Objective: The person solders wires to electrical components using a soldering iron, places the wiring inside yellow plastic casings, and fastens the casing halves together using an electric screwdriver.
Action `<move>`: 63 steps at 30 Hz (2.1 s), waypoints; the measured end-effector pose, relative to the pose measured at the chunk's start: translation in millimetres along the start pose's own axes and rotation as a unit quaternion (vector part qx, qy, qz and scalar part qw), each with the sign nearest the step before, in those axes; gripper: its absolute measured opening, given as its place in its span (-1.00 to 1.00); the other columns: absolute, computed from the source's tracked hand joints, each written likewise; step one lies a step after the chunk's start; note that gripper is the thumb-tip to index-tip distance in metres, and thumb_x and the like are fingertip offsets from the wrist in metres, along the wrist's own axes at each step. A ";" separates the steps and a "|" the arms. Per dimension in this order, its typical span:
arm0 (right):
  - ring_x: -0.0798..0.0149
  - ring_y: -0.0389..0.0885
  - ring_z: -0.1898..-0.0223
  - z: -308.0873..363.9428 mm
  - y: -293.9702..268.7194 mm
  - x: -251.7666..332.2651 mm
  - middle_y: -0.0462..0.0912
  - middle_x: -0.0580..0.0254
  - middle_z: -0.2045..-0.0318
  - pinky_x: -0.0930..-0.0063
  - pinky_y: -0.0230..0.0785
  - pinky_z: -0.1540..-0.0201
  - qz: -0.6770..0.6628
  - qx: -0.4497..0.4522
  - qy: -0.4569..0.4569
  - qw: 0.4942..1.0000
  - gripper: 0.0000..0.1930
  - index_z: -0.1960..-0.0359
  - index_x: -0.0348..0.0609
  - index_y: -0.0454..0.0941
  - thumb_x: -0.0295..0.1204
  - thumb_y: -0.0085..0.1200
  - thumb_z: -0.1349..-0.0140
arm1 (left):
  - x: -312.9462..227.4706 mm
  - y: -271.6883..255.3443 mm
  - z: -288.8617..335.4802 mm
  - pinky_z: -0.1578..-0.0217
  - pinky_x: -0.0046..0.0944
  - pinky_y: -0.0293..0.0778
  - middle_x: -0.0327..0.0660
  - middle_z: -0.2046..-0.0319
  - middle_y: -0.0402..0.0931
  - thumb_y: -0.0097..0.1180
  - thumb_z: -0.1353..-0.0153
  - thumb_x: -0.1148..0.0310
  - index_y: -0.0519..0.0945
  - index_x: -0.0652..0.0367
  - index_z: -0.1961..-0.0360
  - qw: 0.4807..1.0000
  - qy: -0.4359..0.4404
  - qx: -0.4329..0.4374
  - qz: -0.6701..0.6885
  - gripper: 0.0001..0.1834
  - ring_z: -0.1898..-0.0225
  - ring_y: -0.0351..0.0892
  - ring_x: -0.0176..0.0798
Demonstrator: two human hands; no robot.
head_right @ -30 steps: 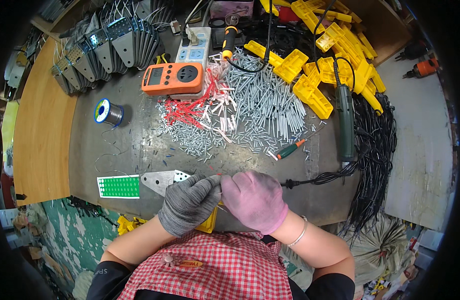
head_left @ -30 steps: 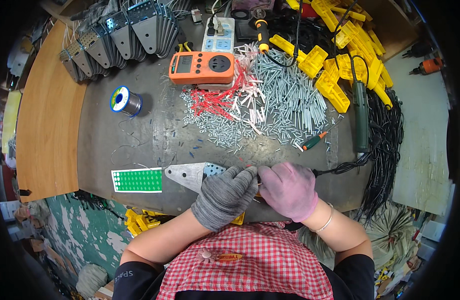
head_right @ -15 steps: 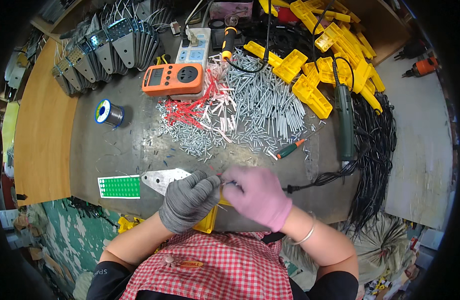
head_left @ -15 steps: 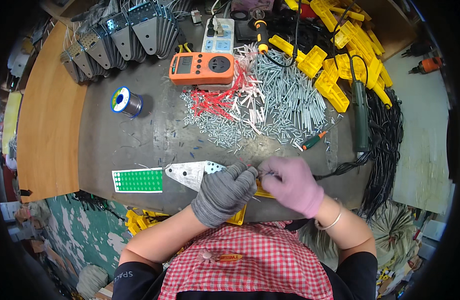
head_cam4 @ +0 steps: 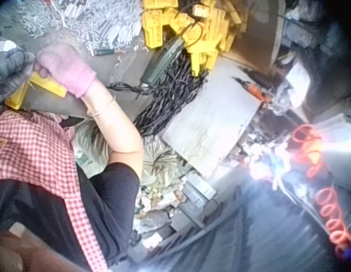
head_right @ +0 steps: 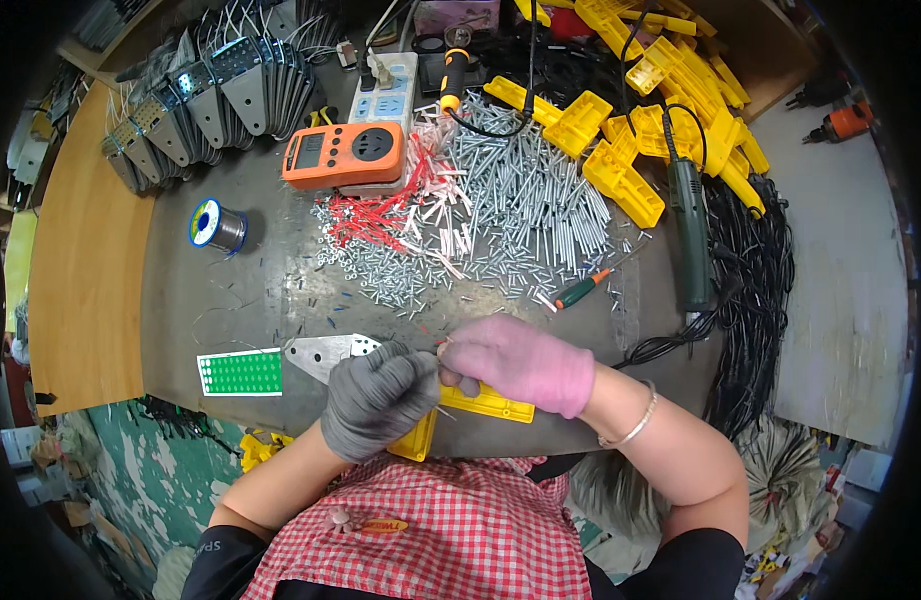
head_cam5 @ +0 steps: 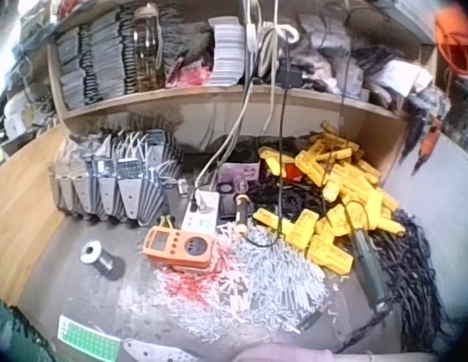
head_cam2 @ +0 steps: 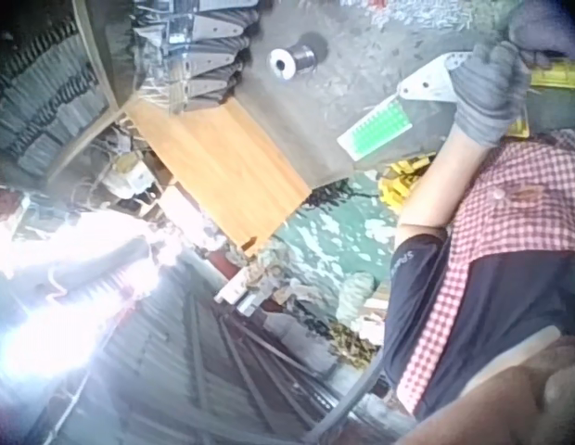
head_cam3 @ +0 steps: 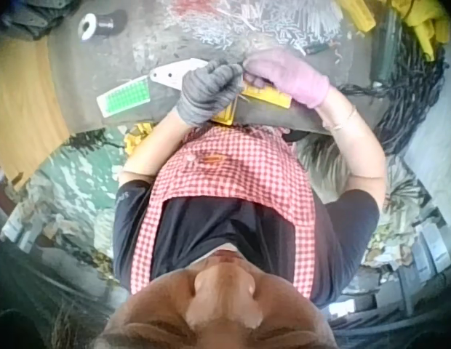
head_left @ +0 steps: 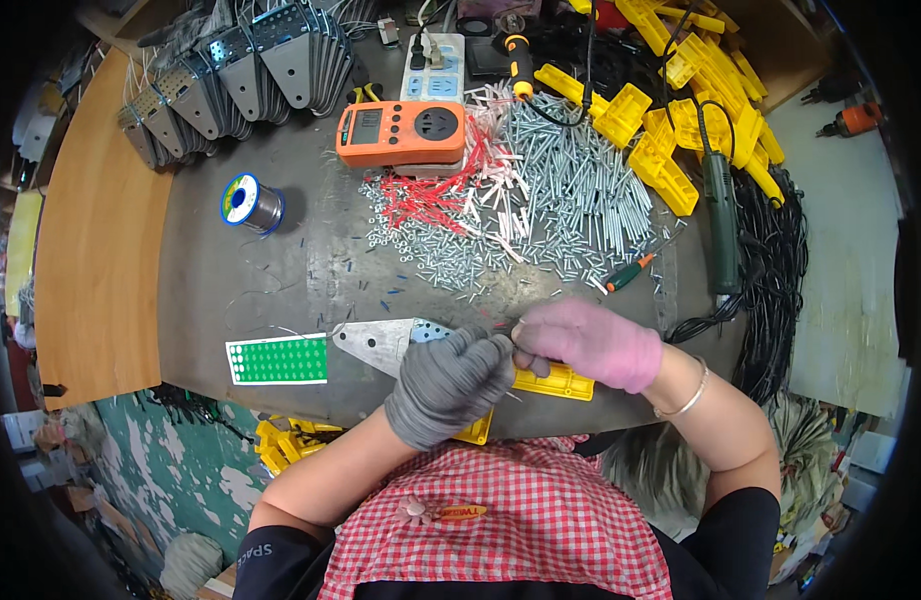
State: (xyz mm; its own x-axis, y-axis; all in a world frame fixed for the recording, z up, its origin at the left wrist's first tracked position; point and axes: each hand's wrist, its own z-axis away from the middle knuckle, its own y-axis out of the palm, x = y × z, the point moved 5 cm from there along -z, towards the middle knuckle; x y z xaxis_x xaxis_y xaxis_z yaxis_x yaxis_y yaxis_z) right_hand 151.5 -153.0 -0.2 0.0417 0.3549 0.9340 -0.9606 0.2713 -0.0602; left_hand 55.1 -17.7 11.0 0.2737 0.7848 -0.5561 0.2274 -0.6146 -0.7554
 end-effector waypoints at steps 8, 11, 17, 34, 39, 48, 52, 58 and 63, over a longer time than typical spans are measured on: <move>0.33 0.50 0.20 21.1 18.8 31.3 0.60 0.44 0.45 0.20 0.09 -0.04 0.568 -0.235 -0.235 0.753 -0.96 0.43 0.04 0.58 -0.37 0.16 -0.09 | 20.6 1.4 -2.3 0.35 -0.20 0.57 -0.14 0.43 0.62 0.36 -0.13 0.38 0.68 0.09 0.22 0.959 -0.156 0.069 0.225 -0.81 0.42 0.66 -0.12; 0.30 0.49 0.18 13.1 8.1 25.4 0.57 0.45 0.46 0.20 0.10 -0.03 0.356 -0.258 -0.176 0.881 -0.92 0.47 0.03 0.55 -0.34 0.19 -0.07 | 20.0 -0.3 0.7 0.34 -0.21 0.57 -0.13 0.41 0.63 0.34 -0.16 0.38 0.68 0.11 0.16 0.973 -0.130 0.071 0.177 -0.79 0.41 0.67 -0.13; 0.14 0.54 0.24 5.4 -22.7 15.3 0.55 0.32 0.46 0.28 0.33 0.07 0.326 -0.231 -0.188 0.897 -0.93 0.44 -0.02 0.58 -0.40 0.21 -0.03 | 6.6 -40.2 -10.7 0.35 -0.25 0.58 -0.06 0.30 0.69 0.33 -0.15 0.47 0.67 0.21 -0.01 0.840 -0.307 0.139 0.426 -0.64 0.36 0.69 -0.23; 0.12 0.56 0.19 31.0 -10.4 27.6 0.67 0.35 0.29 0.21 0.42 0.05 0.310 -0.347 -0.228 0.855 -0.88 0.31 -0.01 0.68 -0.30 0.22 -0.18 | 12.0 -4.9 11.2 0.08 -0.12 0.38 -0.36 0.24 0.68 0.35 0.07 0.38 0.78 -0.10 0.26 0.975 0.178 0.130 -0.021 -0.73 0.21 0.58 -0.18; 0.16 0.55 0.13 63.6 9.6 14.3 0.68 0.31 0.18 0.31 0.37 0.00 0.237 -0.340 -0.274 0.868 -0.79 0.30 -0.07 0.67 -0.37 0.40 -0.04 | 4.7 -2.8 7.6 0.09 -0.08 0.34 -0.42 0.32 0.69 0.35 0.02 0.27 0.78 -0.16 0.23 0.984 0.145 0.100 -0.008 -0.75 0.24 0.54 -0.20; 0.11 0.48 0.29 45.3 25.8 0.7 0.54 0.30 0.41 0.23 0.38 0.07 0.264 -0.293 -0.212 0.894 -0.74 0.29 -0.09 0.62 -0.34 0.40 -0.02 | 1.2 1.6 2.8 0.15 -0.02 0.33 -0.36 0.38 0.65 0.36 -0.01 0.22 0.77 -0.13 0.23 0.990 0.118 0.072 0.011 -0.76 0.26 0.51 -0.13; 0.06 0.50 0.25 45.1 31.0 4.7 0.55 0.20 0.38 0.20 0.39 0.08 0.366 -0.226 -0.275 0.860 -0.76 0.25 -0.11 0.60 -0.37 0.34 -0.05 | -6.8 -0.9 3.5 0.14 -0.01 0.35 -0.32 0.34 0.66 0.35 -0.02 0.28 0.74 -0.02 0.20 0.986 0.150 0.068 -0.017 -0.74 0.25 0.52 -0.11; 0.00 0.52 0.24 42.0 22.2 3.0 0.59 0.18 0.38 0.17 0.40 0.05 0.242 -0.279 -0.209 0.905 -0.84 0.25 -0.11 0.62 -0.47 0.23 -0.10 | -14.5 -15.8 -5.0 0.19 -0.03 0.45 -0.27 0.33 0.66 0.33 -0.06 0.33 0.72 0.02 0.20 0.992 0.086 0.087 -0.023 -0.77 0.31 0.59 -0.11; 0.09 0.56 0.32 40.9 31.2 -1.3 0.61 0.27 0.43 0.20 0.48 0.18 0.296 -0.321 -0.156 0.886 -0.84 0.28 -0.08 0.64 -0.48 0.22 -0.06 | 2.4 -8.7 6.6 0.33 -0.19 0.58 -0.17 0.38 0.68 0.32 -0.18 0.34 0.72 0.14 0.17 0.958 -0.177 0.150 0.169 -0.79 0.41 0.67 -0.14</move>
State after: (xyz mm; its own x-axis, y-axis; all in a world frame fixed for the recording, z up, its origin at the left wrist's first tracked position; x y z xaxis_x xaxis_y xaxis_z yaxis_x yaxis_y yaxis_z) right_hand 110.2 -181.5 11.1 -0.5919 0.3677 0.7173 -0.4295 0.6092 -0.6667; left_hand 47.6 -9.9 13.9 -0.0609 0.5550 -0.8296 -0.1120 -0.8297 -0.5469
